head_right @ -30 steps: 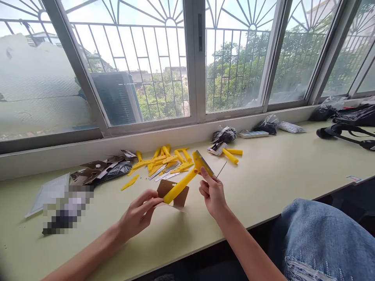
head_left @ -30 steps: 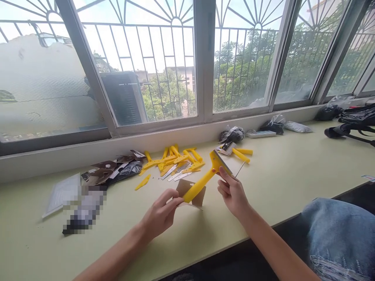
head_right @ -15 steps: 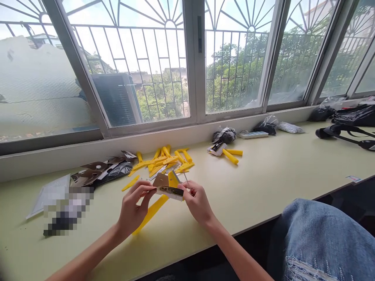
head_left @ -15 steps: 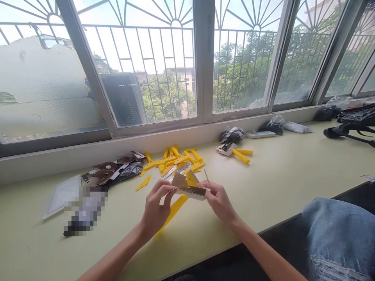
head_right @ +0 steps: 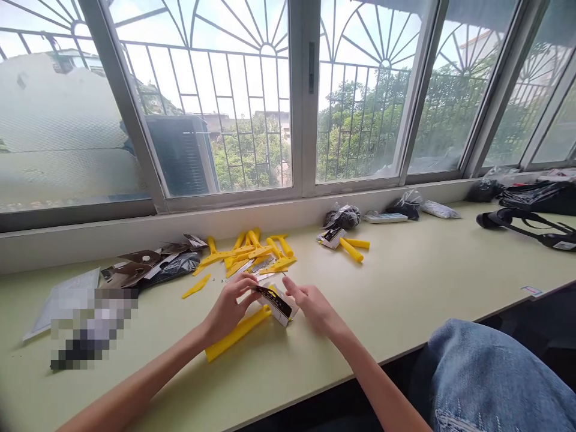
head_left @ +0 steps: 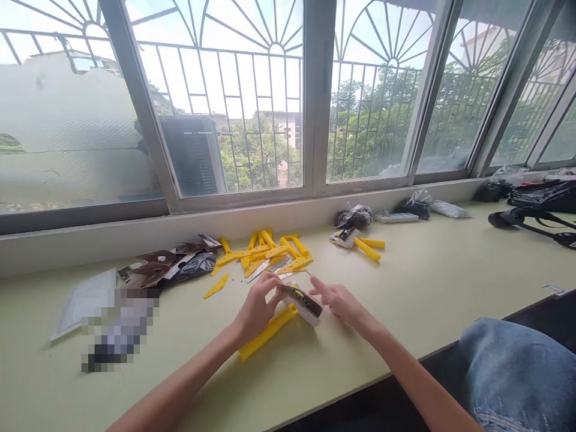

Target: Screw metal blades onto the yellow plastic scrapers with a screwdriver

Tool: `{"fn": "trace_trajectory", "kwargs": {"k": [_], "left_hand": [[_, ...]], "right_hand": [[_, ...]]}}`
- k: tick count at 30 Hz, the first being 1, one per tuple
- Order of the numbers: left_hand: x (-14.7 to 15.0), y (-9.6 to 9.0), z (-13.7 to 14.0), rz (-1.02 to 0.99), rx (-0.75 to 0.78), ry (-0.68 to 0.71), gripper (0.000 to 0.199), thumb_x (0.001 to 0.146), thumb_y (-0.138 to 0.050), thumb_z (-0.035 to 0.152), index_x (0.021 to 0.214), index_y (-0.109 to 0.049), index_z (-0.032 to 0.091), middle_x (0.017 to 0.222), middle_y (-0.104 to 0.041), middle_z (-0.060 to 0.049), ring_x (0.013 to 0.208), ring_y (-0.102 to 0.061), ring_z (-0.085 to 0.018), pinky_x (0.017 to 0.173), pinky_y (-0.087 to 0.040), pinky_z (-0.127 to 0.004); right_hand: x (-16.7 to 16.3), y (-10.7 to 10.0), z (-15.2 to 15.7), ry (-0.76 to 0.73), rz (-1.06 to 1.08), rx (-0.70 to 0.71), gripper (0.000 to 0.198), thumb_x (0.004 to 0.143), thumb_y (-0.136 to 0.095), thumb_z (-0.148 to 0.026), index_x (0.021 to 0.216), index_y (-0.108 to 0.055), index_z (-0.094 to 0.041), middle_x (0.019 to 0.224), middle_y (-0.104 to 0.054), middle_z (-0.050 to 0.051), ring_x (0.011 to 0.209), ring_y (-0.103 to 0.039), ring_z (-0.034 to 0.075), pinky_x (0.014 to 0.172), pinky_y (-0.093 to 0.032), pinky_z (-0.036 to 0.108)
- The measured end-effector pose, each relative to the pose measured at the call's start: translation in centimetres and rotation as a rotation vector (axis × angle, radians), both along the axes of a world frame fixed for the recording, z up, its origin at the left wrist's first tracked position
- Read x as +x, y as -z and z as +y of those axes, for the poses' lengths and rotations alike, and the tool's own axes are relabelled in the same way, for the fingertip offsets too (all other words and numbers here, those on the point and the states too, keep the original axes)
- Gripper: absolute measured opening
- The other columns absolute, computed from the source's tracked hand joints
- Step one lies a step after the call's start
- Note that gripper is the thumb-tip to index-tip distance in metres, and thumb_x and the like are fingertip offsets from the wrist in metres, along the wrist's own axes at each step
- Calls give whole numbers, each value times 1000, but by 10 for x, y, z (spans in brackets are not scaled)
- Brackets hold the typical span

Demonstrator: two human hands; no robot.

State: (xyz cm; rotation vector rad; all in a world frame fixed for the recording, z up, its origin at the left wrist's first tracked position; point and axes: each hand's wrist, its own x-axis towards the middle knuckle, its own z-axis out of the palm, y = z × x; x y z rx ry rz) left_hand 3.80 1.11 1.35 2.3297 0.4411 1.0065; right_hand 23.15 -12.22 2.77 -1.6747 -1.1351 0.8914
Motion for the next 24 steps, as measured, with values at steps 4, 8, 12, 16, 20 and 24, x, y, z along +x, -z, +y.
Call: {"fn": "trace_trajectory", "kwargs": {"k": [4,8,12,16,20,24], "left_hand": [[3,5,-8,43,-6,-108,34,97,-61,32,129,-55,22,123,-62,-12,113,-62,-27,92,-56,-46],[-10,-3,-28,142,41,-241,48,91,-65,51,124,-54,17,112,-63,-14,102,-60,-30,85,-51,-46],[-22,-11,-51,386,11,-189,38,81,-72,57,79,-59,21,66,-60,0,60,-51,-18,60,-36,-29],[-21,-12,-62,476,-54,-140,31,81,-68,40,66,-50,21,61,-57,3,54,-43,-14,55,-25,-27],[-20,-8,-64,444,-120,-150,30,80,-65,35,64,-45,21,60,-51,4,56,-40,-12,55,-25,-27],[-21,-3,-66,368,-193,-153,30,84,-61,38,67,-43,21,62,-46,5,59,-39,-11,55,-27,-26]], "right_hand": [[2,1,-1,9,-242,89,52,79,-67,-66,63,-52,-19,59,-43,-4,59,-36,12,55,-23,26],[-11,14,3,104,-399,97,42,86,-62,-49,59,-49,-20,59,-50,-1,58,-41,14,56,-23,28],[-14,24,3,223,-483,51,34,87,-61,-43,63,-49,-22,64,-58,2,58,-45,16,56,-23,29],[-5,23,2,226,-485,-6,26,84,-66,-39,69,-54,-22,66,-59,2,61,-48,17,57,-25,29],[12,12,4,149,-377,-68,31,76,-77,-47,87,-66,-20,71,-61,1,67,-53,18,58,-30,28],[29,-4,7,-50,-144,-154,47,76,-76,-63,73,-64,-18,59,-46,-5,52,-37,10,49,-22,26]]}}
